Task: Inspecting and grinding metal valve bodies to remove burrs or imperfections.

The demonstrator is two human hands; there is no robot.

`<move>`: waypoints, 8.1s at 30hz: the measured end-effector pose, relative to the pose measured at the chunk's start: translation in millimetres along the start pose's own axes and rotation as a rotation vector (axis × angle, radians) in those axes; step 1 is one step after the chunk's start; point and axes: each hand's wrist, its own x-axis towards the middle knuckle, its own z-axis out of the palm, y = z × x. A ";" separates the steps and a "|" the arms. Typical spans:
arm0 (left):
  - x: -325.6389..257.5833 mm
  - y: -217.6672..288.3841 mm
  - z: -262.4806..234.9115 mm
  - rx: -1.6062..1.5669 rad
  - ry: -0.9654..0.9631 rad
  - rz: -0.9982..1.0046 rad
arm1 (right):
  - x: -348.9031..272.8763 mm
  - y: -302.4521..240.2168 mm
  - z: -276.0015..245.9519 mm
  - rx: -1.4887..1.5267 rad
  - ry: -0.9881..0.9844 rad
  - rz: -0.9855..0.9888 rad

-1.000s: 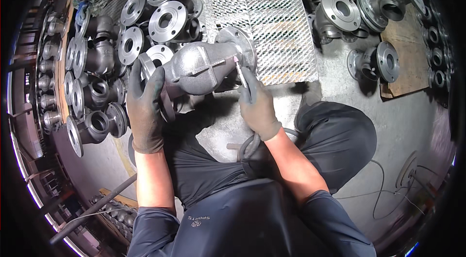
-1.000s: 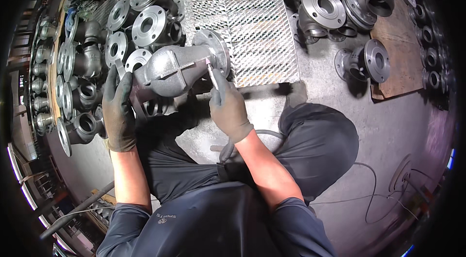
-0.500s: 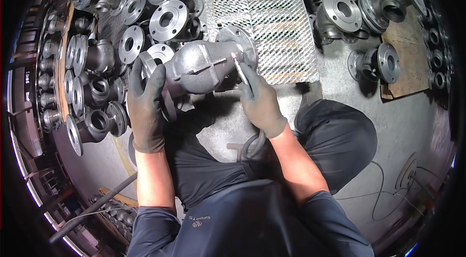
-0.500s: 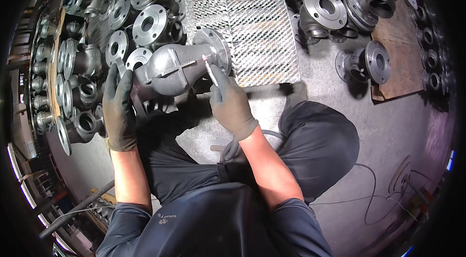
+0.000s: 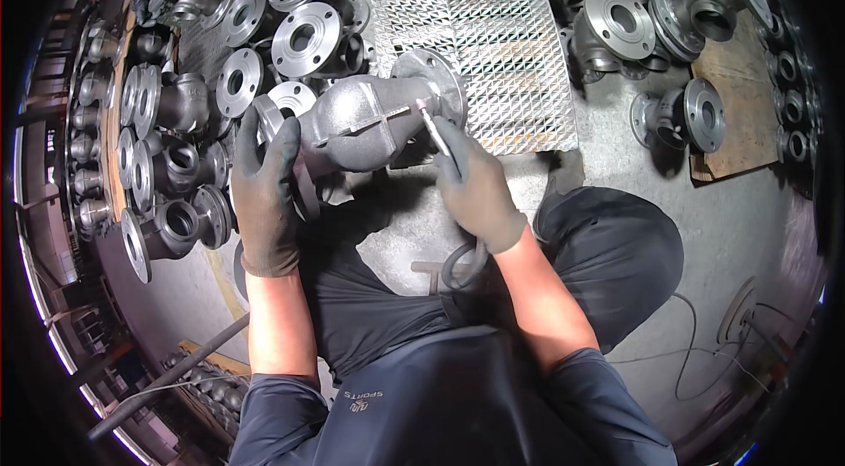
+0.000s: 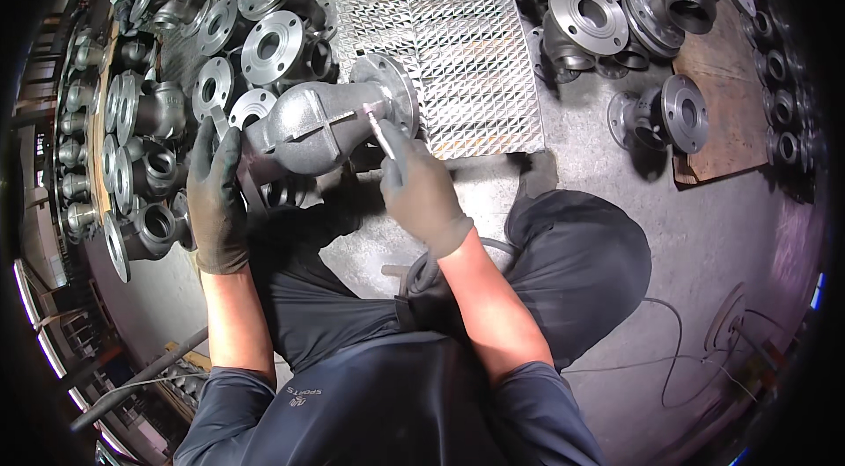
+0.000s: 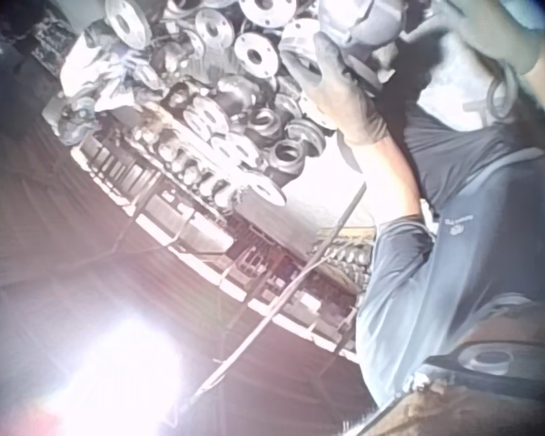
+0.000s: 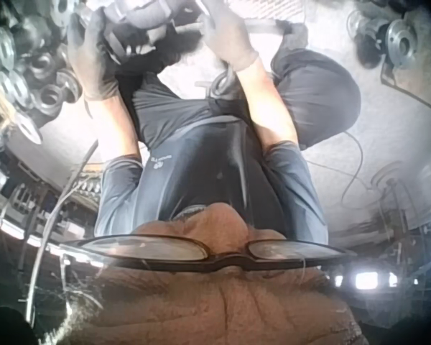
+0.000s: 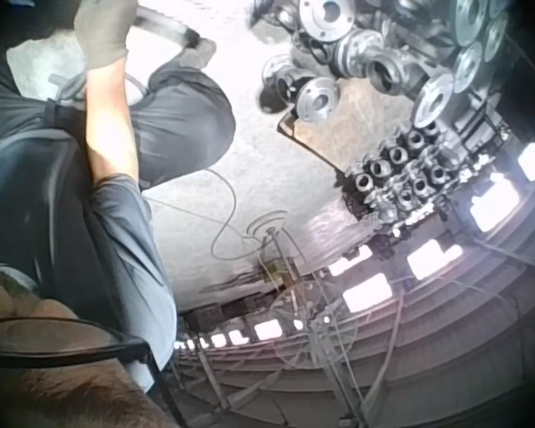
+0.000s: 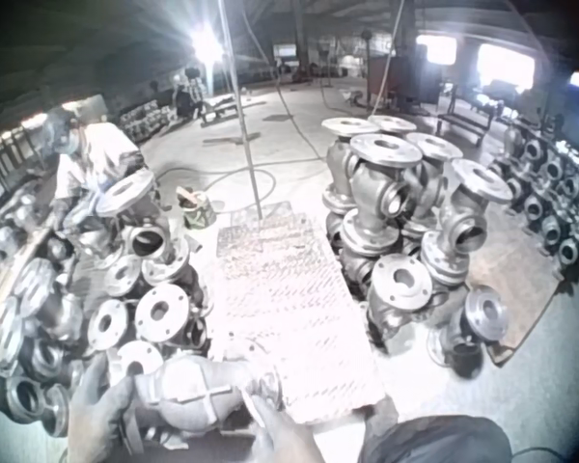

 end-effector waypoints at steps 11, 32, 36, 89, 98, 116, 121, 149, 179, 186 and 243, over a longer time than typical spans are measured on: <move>-0.6 -9.7 -12.6 -0.125 -0.041 -0.053 | 20.2 0.8 -12.2 0.128 -0.048 0.005; -20.3 -45.9 -5.0 0.624 -0.266 0.679 | -7.6 6.7 -38.5 0.086 0.124 0.093; -29.9 -59.4 -13.7 0.619 -0.261 0.576 | -12.6 -4.9 -39.7 0.073 0.118 0.028; -11.6 7.2 15.0 -0.050 -0.087 -0.064 | 9.6 33.9 -49.8 -0.003 -0.032 0.313; -11.0 -2.4 13.5 0.088 -0.071 0.018 | 22.6 34.2 -48.1 -0.043 -0.067 0.319; 11.4 -13.1 7.4 0.020 -0.088 0.044 | 42.8 13.5 -137.1 -0.057 -0.317 0.440; 12.8 -22.1 1.0 0.047 -0.108 0.090 | 42.0 14.2 -127.3 -0.045 -0.379 0.399; 9.9 -16.4 2.8 0.041 -0.072 0.082 | 1.9 83.8 -85.5 -0.104 -0.462 0.306; 6.7 -2.9 9.3 -0.079 -0.108 0.044 | -0.6 87.4 -77.9 -0.004 -0.324 0.387; 3.1 -12.0 5.6 0.046 -0.105 0.152 | -13.7 50.0 -75.2 0.087 -0.063 0.557; 127.2 44.3 -60.7 0.483 -0.474 0.760 | 51.8 -68.7 -92.0 0.118 0.135 0.350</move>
